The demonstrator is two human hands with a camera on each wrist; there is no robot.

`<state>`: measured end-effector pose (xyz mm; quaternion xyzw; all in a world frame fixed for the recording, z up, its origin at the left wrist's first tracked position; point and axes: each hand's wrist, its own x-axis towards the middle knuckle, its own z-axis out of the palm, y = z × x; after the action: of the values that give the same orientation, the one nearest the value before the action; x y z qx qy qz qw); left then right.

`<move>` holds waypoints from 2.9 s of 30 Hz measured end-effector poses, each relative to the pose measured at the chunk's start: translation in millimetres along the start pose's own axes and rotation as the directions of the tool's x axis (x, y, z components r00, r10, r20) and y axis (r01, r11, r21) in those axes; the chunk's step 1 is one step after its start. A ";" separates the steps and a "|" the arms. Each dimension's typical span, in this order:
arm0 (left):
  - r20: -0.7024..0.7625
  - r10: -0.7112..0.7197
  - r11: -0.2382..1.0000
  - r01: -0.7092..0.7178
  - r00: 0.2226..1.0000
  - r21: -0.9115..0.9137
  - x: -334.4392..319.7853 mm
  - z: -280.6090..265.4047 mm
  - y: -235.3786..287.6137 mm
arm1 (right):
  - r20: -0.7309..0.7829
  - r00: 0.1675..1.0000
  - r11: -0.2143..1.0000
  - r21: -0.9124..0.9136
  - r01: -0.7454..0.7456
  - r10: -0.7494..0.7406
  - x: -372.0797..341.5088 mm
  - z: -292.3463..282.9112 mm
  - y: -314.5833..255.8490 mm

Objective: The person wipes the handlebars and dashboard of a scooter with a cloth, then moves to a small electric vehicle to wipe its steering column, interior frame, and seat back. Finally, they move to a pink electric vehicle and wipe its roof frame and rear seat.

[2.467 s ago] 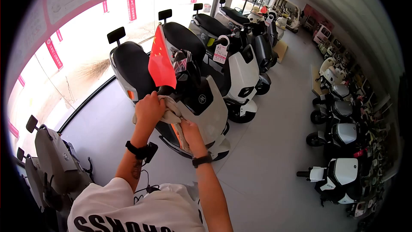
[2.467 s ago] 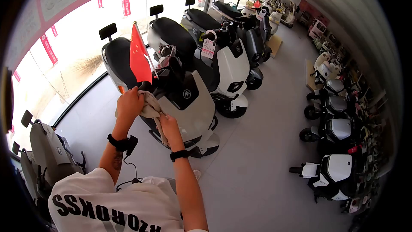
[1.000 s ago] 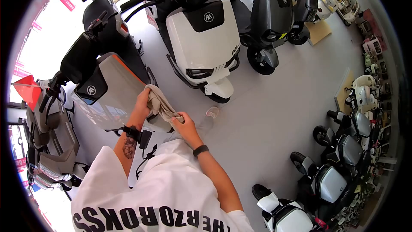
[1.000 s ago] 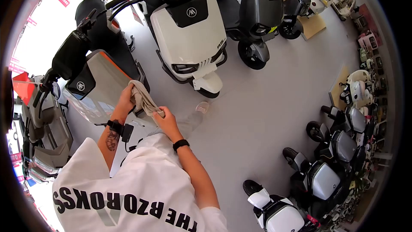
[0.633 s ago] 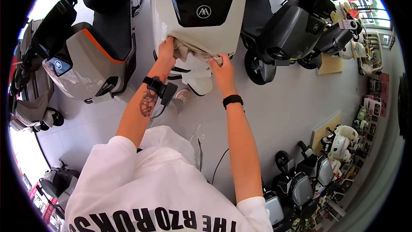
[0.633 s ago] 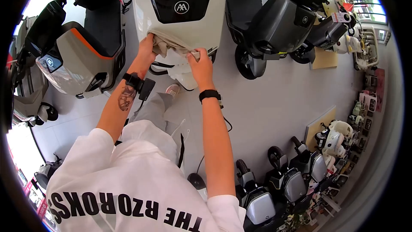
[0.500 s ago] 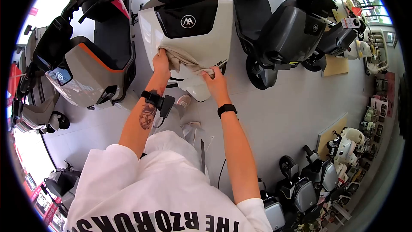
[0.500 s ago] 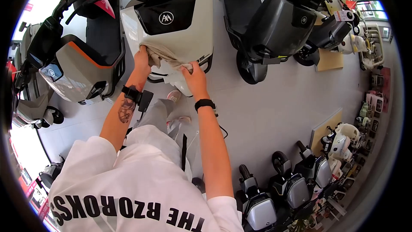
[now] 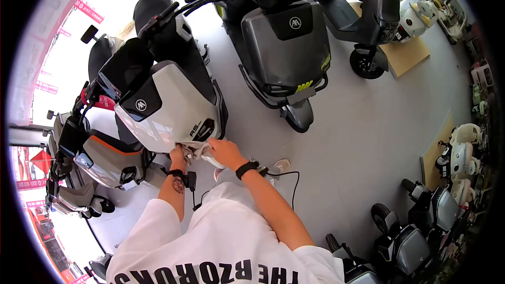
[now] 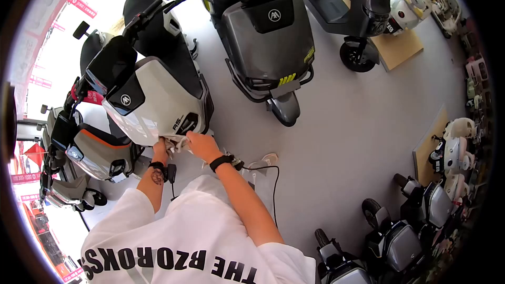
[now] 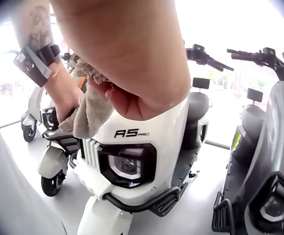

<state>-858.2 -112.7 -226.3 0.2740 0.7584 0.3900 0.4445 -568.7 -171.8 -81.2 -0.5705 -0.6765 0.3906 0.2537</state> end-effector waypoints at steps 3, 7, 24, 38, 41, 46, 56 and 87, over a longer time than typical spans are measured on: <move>0.350 -0.135 0.931 0.239 0.927 -0.275 -61.7 87.7 18.8 | -0.285 0.935 0.961 0.238 -0.142 0.209 -47.8 -66.3 82.6; 0.560 -0.088 0.956 0.228 0.824 -0.186 -124.3 203.1 98.9 | -0.392 0.817 0.860 0.457 -0.226 0.423 -82.1 -169.3 152.8; -0.466 0.431 0.859 -0.510 0.773 -0.050 -183.5 549.0 242.8 | -0.029 0.997 0.992 -0.113 0.062 -0.066 42.7 -363.1 250.0; -0.445 0.512 0.858 -0.417 0.735 0.299 -245.2 675.2 209.5 | 0.006 1.000 0.977 0.214 0.017 -0.019 -9.5 -490.0 375.1; -0.274 0.519 0.850 -0.454 0.810 0.266 -288.1 721.6 202.9 | -0.056 0.998 0.974 0.222 0.052 -0.040 -23.7 -545.8 420.6; -0.158 0.540 0.837 -0.510 0.826 0.195 -344.8 839.8 243.8 | -0.183 0.970 0.947 0.305 -0.102 0.163 -54.7 -687.0 503.8; 0.289 -0.105 0.823 0.246 0.952 -0.511 -419.3 1073.2 314.9 | -0.265 0.940 0.952 0.271 -0.144 0.217 -69.3 -888.7 651.1; 0.709 -0.016 0.898 0.322 0.705 -0.300 -651.5 1698.7 393.6 | -0.553 0.675 0.783 0.619 -0.060 0.488 -204.2 -1419.0 960.2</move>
<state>973.6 196.4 -108.1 0.2292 0.4626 0.3632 0.7756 1146.5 11.6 -42.2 -0.6736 -0.2904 0.3633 0.5744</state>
